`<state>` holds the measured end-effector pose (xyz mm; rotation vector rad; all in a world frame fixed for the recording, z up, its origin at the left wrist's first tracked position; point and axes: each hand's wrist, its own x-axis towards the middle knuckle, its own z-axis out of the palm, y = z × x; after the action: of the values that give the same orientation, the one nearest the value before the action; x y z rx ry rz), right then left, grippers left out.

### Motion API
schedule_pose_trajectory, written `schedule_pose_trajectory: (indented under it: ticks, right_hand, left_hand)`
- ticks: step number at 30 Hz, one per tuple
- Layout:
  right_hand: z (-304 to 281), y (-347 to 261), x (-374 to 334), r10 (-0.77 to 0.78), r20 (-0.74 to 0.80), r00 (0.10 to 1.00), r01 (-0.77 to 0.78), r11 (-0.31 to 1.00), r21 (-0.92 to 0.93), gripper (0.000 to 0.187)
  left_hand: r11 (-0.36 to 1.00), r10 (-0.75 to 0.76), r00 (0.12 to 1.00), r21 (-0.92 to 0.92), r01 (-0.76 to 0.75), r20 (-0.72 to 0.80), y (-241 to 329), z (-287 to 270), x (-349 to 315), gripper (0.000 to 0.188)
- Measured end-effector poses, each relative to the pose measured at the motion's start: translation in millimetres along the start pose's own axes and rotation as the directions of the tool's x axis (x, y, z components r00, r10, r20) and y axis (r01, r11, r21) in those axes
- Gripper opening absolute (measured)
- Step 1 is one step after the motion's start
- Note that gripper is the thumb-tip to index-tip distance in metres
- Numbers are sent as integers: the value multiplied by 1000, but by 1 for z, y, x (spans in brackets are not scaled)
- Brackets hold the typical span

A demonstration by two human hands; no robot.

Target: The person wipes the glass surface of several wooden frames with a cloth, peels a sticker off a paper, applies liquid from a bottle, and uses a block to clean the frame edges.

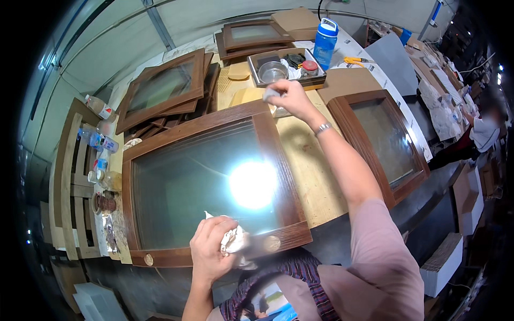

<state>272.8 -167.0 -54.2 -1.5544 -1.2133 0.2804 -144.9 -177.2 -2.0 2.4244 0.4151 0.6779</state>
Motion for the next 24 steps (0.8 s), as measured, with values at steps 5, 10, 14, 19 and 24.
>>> schedule_pose_trajectory:
  ticks: [5, 10, 14, 19, 24]
  right_hand:
    - [-14, -61, -35, -38, 229, 973, 71, 988, -138, 29]
    - [22, -95, -11, -200, 226, 953, 277, 876, -395, 26]
    - [35, -112, -21, 14, 486, 874, 288, 792, -539, 26]
    - [18, -142, -49, 84, 573, 815, 173, 908, -381, 23]
    - [30, -147, -68, 103, 611, 785, 245, 855, -458, 19]
  left_hand:
    - [1000, -17, 1000, -7, 17, -11, 2, -2, 0, 35]
    - [1000, 0, 1000, -5, 0, -8, 1, -2, 3, 35]
    - [1000, 0, 1000, 3, 0, -25, -1, -5, -3, 36]
    - [1000, -5, 1000, -20, 6, 10, -1, -5, -2, 38]
    - [1000, 6, 1000, -6, -6, -3, -2, -6, -6, 40]
